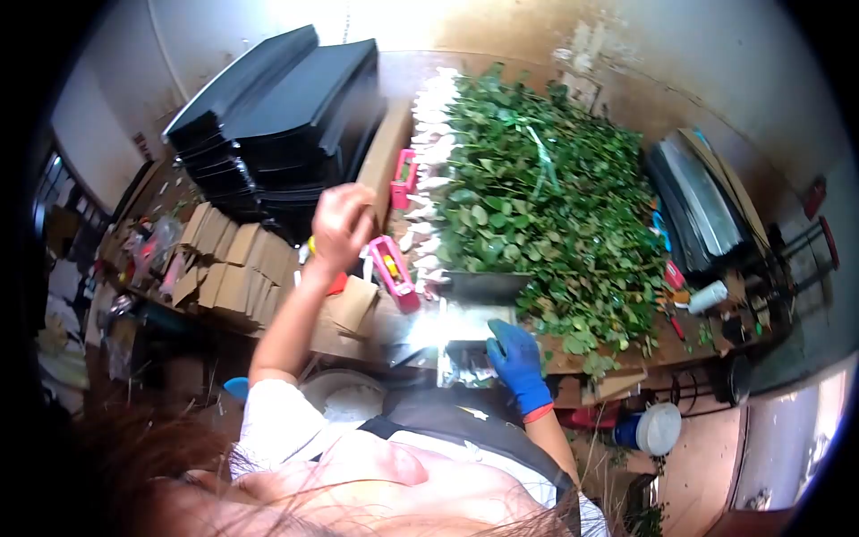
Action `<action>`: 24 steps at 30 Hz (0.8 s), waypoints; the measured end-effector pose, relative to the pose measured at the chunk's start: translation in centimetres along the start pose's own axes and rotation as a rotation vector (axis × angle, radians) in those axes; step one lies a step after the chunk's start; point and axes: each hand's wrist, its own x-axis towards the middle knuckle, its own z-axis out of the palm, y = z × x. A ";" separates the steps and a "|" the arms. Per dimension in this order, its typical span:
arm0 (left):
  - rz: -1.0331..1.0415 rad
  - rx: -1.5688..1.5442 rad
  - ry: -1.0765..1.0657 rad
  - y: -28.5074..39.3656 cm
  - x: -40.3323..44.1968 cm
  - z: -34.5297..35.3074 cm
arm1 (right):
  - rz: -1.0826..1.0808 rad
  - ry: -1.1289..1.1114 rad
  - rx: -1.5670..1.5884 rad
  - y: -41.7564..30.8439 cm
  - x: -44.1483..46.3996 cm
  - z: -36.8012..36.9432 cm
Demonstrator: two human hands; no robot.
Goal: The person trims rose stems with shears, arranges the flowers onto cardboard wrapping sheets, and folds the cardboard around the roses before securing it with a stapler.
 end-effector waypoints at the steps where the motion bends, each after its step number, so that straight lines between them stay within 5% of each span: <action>1: 0.075 0.107 0.091 -3.2 1.9 -1.7 | -0.011 -0.038 -0.029 0.3 0.1 0.5; 7: -0.144 1.104 0.268 -22.5 10.8 -12.2 | -0.076 -0.160 -0.026 0.5 1.2 -0.2; 11: -0.758 1.088 -0.253 -29.0 12.8 -17.0 | -0.077 -0.214 -0.026 0.1 1.7 -1.2; 19: -0.374 1.311 -0.222 -27.3 13.7 -16.4 | -0.081 -0.239 0.079 1.3 1.6 -1.6; 24: -0.059 0.950 -0.053 -20.2 17.3 -13.6 | -0.045 -0.330 0.285 2.0 2.1 -2.8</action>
